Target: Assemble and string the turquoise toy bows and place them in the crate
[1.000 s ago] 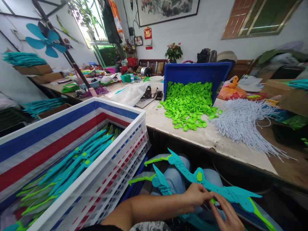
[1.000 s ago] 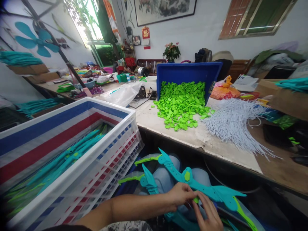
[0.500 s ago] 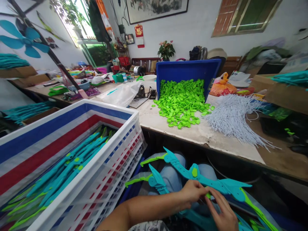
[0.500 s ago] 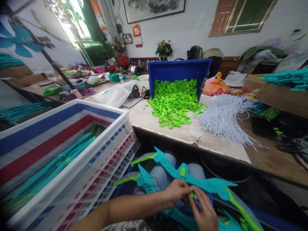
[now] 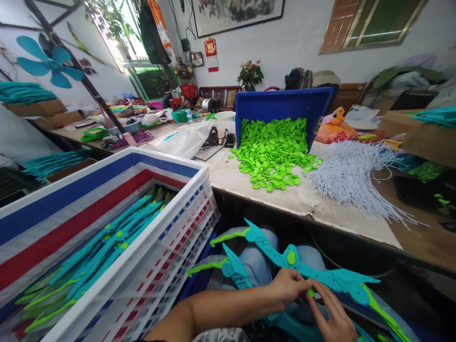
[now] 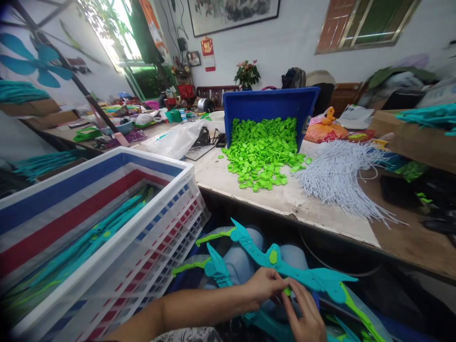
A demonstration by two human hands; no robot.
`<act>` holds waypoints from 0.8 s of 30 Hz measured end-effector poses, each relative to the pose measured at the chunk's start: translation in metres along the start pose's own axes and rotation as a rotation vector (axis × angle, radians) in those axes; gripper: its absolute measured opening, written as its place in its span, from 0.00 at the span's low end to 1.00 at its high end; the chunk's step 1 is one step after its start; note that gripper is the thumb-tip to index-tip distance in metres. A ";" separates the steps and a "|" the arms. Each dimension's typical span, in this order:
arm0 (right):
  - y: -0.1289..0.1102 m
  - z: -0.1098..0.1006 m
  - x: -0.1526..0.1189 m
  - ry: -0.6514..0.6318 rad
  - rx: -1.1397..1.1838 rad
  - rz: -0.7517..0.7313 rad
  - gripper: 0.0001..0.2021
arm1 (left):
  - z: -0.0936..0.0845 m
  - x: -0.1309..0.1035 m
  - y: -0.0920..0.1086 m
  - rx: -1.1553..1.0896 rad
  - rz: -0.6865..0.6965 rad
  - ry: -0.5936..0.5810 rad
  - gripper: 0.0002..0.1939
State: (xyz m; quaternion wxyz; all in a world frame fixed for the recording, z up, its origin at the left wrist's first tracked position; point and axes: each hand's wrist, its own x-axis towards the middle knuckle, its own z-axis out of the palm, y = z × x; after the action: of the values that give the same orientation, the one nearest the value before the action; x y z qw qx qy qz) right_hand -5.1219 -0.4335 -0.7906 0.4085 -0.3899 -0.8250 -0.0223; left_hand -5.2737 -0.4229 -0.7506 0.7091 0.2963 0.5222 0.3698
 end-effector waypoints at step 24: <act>0.003 0.001 0.002 -0.003 -0.043 -0.081 0.17 | 0.000 0.002 -0.002 -0.013 0.007 0.002 0.21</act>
State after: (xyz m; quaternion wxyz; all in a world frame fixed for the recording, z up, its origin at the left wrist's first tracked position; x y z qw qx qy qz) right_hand -5.1211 -0.4293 -0.7903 0.3973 -0.3651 -0.8401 -0.0559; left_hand -5.2729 -0.4220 -0.7529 0.7092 0.2929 0.5195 0.3760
